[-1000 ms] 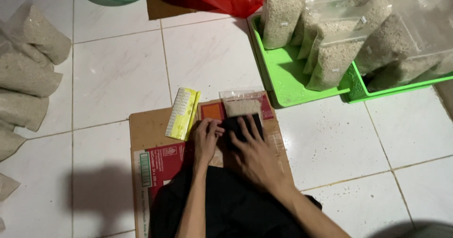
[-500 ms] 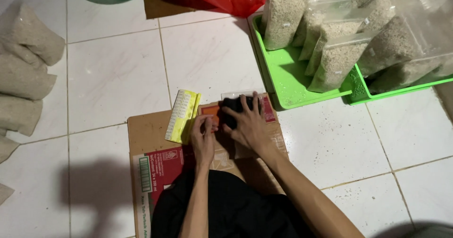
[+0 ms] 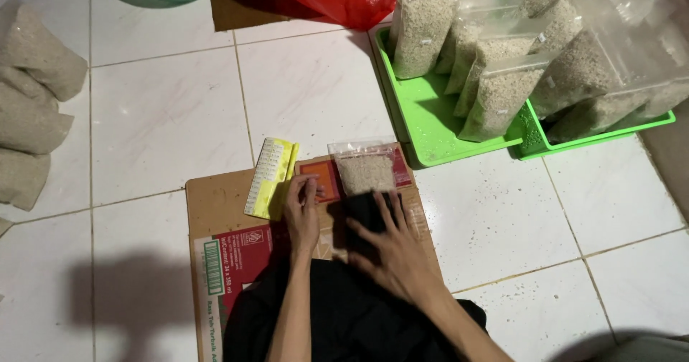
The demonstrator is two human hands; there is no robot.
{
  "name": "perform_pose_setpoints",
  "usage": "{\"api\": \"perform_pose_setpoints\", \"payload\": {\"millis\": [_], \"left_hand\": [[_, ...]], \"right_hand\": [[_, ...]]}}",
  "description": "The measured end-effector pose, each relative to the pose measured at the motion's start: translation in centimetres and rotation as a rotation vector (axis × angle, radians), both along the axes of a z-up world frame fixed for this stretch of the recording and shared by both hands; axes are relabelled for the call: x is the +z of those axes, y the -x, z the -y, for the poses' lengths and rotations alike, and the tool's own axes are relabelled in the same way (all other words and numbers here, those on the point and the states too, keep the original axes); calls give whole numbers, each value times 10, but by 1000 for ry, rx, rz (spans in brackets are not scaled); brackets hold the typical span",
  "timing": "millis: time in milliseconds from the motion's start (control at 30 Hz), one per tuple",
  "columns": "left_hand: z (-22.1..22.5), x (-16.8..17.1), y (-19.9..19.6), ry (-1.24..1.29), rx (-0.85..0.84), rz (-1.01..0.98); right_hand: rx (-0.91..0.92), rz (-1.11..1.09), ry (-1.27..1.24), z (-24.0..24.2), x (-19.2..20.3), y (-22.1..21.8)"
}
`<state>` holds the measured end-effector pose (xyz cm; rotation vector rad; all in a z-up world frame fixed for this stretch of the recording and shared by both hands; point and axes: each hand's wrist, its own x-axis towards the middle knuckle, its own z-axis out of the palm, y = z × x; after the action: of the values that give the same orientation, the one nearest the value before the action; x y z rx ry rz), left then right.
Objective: Flattening and organizing small plastic bags of grain into trays
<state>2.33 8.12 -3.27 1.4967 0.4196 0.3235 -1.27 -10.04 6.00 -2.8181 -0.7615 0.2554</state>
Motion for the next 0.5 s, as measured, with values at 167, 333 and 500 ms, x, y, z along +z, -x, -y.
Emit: {"api": "perform_pose_setpoints", "payload": {"millis": [167, 333, 500], "left_hand": [[5, 15, 1, -22, -43, -27], [12, 14, 0, 8, -143, -97], [9, 22, 0, 21, -164, -76]], "right_hand": [[30, -155, 136, 5, 16, 20], [-9, -213, 156, -5, 7, -21], [-14, -18, 38, -9, -37, -79]]}}
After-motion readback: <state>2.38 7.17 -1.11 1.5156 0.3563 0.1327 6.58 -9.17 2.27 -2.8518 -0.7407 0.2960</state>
